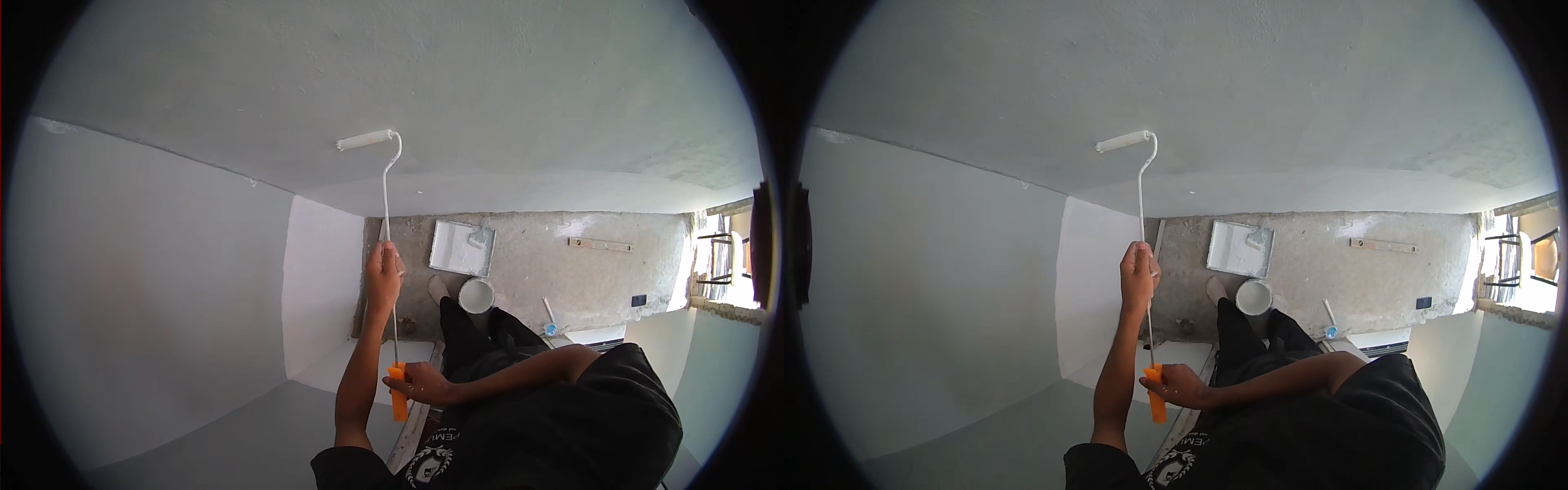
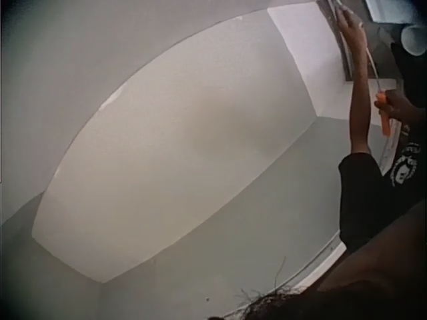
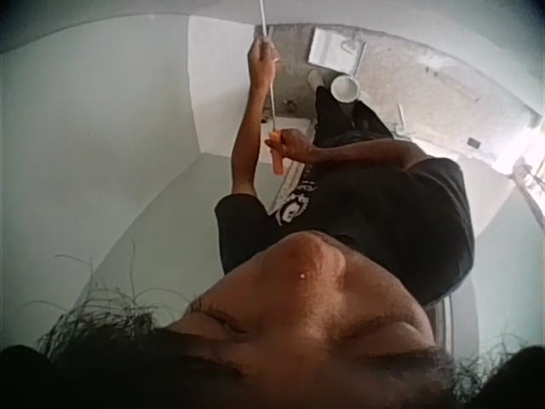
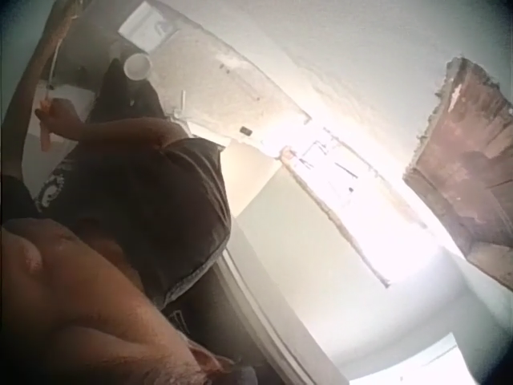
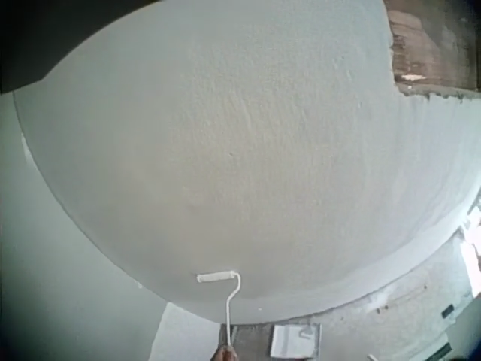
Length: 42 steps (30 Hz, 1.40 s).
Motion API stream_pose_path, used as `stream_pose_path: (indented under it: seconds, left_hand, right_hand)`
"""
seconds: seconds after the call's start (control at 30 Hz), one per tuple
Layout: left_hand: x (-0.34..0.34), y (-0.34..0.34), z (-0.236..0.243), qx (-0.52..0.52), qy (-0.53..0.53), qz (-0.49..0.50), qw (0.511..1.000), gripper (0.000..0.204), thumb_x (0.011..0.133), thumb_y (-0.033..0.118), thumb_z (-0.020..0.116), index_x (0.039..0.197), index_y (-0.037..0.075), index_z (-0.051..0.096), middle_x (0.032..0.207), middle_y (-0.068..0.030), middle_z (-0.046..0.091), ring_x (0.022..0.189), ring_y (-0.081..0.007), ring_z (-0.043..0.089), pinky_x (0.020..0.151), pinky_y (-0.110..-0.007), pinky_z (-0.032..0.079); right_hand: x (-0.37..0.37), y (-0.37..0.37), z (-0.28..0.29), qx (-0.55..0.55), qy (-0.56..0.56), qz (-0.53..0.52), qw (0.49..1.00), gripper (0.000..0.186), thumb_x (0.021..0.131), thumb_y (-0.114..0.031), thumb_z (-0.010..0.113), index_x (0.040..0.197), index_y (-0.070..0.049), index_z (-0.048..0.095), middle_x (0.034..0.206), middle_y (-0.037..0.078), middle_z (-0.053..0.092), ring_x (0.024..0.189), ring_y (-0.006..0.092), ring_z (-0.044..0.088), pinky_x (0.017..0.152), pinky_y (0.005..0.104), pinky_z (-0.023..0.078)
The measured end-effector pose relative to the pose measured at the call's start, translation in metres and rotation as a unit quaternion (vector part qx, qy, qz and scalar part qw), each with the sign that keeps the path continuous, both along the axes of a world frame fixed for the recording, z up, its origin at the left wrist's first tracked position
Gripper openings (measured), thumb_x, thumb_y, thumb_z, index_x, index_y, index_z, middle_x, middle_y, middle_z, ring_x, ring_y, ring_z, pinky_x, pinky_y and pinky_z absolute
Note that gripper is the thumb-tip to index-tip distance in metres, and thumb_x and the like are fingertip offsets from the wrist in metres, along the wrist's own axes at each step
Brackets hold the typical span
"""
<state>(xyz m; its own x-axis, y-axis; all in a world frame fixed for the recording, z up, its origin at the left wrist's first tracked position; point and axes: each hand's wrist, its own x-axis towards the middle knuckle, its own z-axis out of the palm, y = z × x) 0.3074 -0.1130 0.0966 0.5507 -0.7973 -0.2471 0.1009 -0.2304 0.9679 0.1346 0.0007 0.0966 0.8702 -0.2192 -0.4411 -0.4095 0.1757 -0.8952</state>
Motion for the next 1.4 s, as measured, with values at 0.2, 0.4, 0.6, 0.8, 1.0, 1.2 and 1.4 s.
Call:
stream_pose_path:
  seconds: [0.2, 0.4, 0.6, 0.8, 1.0, 1.2, 1.4]
  left_hand:
    - [-0.002, 0.0, 0.003, 0.017, 0.073, 0.016, 0.997, 0.032, 0.104, 0.034, 0.042, 0.08, 0.013, 0.041, 0.055, 0.0058, 0.031, 0.041, -0.0032, 0.025, 0.037, -0.023, 0.017]
    - [0.006, 0.001, 0.031, 0.03, 0.138, -0.003, 0.99, 0.03, 0.104, 0.034, 0.045, 0.081, 0.014, 0.043, 0.054, 0.0057, 0.032, 0.04, -0.0037, 0.022, 0.037, -0.024, 0.013]
    - [0.018, -0.002, 0.026, 0.062, 0.206, -0.022, 0.976, 0.027, 0.103, 0.032, 0.046, 0.083, 0.014, 0.047, 0.053, 0.0046, 0.035, 0.036, -0.0057, 0.022, 0.035, -0.025, 0.015]
    - [0.028, -0.033, 0.009, 0.106, 0.252, -0.041, 0.961, 0.025, 0.103, 0.027, 0.043, 0.084, 0.012, 0.049, 0.054, 0.0033, 0.037, 0.034, -0.0072, 0.024, 0.034, -0.025, 0.016]
    - [0.054, -0.08, -0.026, 0.124, 0.317, -0.094, 0.936, 0.026, 0.1, 0.024, 0.041, 0.079, 0.009, 0.046, 0.056, 0.0018, 0.038, 0.037, -0.0089, 0.029, 0.033, -0.026, 0.019]
    - [0.065, -0.098, -0.058, 0.169, 0.348, -0.065, 0.92, 0.028, 0.102, 0.024, 0.039, 0.078, 0.009, 0.045, 0.055, 0.0023, 0.037, 0.037, -0.0083, 0.027, 0.034, -0.025, 0.021]
    - [0.031, -0.084, 0.031, 0.093, 0.34, -0.085, 0.932, 0.024, 0.101, 0.024, 0.041, 0.083, 0.009, 0.044, 0.056, 0.0018, 0.038, 0.035, -0.0078, 0.029, 0.032, -0.026, 0.02]
  right_hand:
    - [0.003, -0.007, 0.012, -0.003, 0.066, 0.034, 0.997, 0.06, 0.096, -0.054, 0.052, 0.089, 0.004, 0.064, 0.075, 0.014, 0.068, 0.07, 0.0213, 0.07, 0.064, 0.0335, 0.056]
    - [0.013, -0.004, 0.05, 0.135, 0.018, 0.011, 0.991, 0.063, 0.096, -0.054, 0.051, 0.094, 0.008, 0.06, 0.079, 0.016, 0.067, 0.072, 0.022, 0.072, 0.066, 0.03, 0.06]
    - [0.02, -0.012, 0.08, 0.253, -0.021, -0.026, 0.967, 0.06, 0.095, -0.053, 0.053, 0.102, 0.007, 0.058, 0.093, 0.017, 0.067, 0.085, 0.0227, 0.071, 0.075, 0.0326, 0.061]
    - [0.026, -0.049, 0.104, 0.34, -0.06, -0.056, 0.937, 0.052, 0.095, -0.048, 0.056, 0.109, 0.002, 0.056, 0.099, 0.013, 0.065, 0.091, 0.0219, 0.069, 0.085, 0.0338, 0.058]
    - [0.047, -0.097, 0.138, 0.434, -0.101, -0.165, 0.88, 0.042, 0.095, -0.039, 0.059, 0.108, 0.001, 0.056, 0.101, 0.013, 0.065, 0.088, 0.0206, 0.069, 0.085, 0.0321, 0.056]
    - [0.071, -0.123, 0.124, 0.434, -0.114, -0.206, 0.87, 0.041, 0.096, -0.037, 0.058, 0.109, 0.001, 0.055, 0.1, 0.013, 0.067, 0.084, 0.0183, 0.069, 0.08, 0.0297, 0.056]
    - [0.028, -0.105, 0.183, 0.435, -0.108, -0.197, 0.872, 0.042, 0.096, -0.039, 0.058, 0.113, -0.001, 0.054, 0.102, 0.014, 0.066, 0.095, 0.0219, 0.068, 0.087, 0.0337, 0.055]
